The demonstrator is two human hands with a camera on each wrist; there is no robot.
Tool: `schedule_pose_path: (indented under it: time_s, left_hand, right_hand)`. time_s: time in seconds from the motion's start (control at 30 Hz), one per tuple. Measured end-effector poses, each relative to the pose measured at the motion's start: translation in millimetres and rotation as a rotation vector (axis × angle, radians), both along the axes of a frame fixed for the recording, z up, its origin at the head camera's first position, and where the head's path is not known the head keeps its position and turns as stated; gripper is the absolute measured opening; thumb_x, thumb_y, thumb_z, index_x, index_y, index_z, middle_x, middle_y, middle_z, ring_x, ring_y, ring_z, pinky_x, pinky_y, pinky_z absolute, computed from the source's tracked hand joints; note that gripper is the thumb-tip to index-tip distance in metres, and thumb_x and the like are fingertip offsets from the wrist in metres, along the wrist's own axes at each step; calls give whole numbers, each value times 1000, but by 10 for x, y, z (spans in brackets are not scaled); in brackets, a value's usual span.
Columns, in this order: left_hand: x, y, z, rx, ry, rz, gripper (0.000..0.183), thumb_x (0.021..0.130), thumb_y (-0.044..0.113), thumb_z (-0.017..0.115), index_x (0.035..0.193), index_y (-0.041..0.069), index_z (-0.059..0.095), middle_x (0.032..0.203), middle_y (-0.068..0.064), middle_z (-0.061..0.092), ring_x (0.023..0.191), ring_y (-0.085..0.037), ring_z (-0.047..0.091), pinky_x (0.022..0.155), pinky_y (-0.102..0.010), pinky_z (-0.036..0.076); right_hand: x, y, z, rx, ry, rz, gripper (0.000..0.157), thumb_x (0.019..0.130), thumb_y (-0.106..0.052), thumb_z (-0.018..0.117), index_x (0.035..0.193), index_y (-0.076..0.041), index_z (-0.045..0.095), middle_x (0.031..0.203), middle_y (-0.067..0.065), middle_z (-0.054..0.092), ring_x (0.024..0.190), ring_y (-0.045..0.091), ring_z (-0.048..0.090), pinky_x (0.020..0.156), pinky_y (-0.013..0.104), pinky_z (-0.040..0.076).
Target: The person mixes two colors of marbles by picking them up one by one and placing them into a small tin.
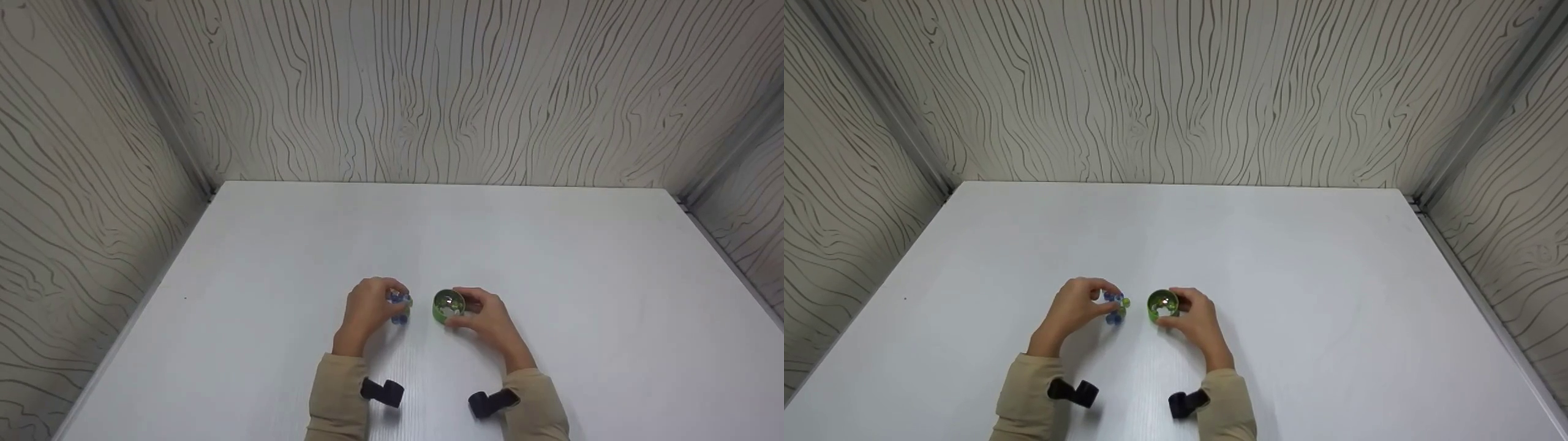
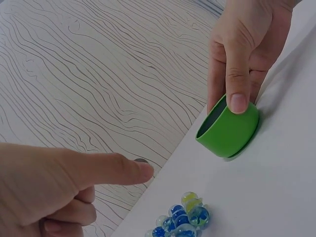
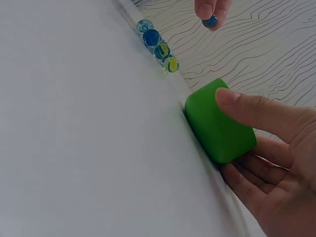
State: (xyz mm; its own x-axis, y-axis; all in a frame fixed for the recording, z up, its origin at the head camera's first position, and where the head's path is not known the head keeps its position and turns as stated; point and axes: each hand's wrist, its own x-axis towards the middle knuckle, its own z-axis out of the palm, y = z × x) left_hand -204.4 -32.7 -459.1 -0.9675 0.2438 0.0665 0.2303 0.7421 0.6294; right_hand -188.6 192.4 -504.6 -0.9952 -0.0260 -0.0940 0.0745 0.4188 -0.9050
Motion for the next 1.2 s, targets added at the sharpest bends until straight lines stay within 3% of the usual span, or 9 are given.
schedule_pose_path:
  time_s: [0.23, 0.47, 0.7, 1.2]
  left_hand:
    - [-6, 8, 10, -1, 0, 6, 17, 81, 18, 75, 98, 13, 76, 89, -7, 74, 73, -12, 58, 65, -26, 47]
    - [9, 66, 13, -1, -9, 16, 17, 81, 20, 75, 97, 14, 76, 97, -6, 75, 80, -15, 62, 75, -33, 52]
    - [3, 116, 7, -4, 2, 12, 18, 81, 21, 75, 98, 16, 76, 72, -2, 66, 62, -7, 45, 56, -20, 36]
    - [12, 150, 23, -2, 9, -5, 17, 82, 23, 75, 98, 16, 76, 76, 0, 70, 62, -5, 49, 59, -20, 41]
  right_hand:
    - [5, 3, 0, -2, 7, 8, 62, 72, -10, 82, 127, 2, 57, 125, 22, 62, 115, 35, 63, 102, 43, 48]
    - [7, 0, 1, 10, 17, 6, 62, 72, -11, 83, 127, 1, 58, 126, 21, 63, 117, 35, 62, 103, 43, 47]
    - [19, 4, 9, -4, 23, 10, 62, 73, -11, 83, 128, 2, 57, 125, 22, 62, 117, 36, 62, 102, 44, 48]
    - [6, -29, 17, 19, 39, -4, 60, 71, -9, 83, 125, 2, 59, 123, 21, 64, 113, 34, 64, 101, 43, 48]
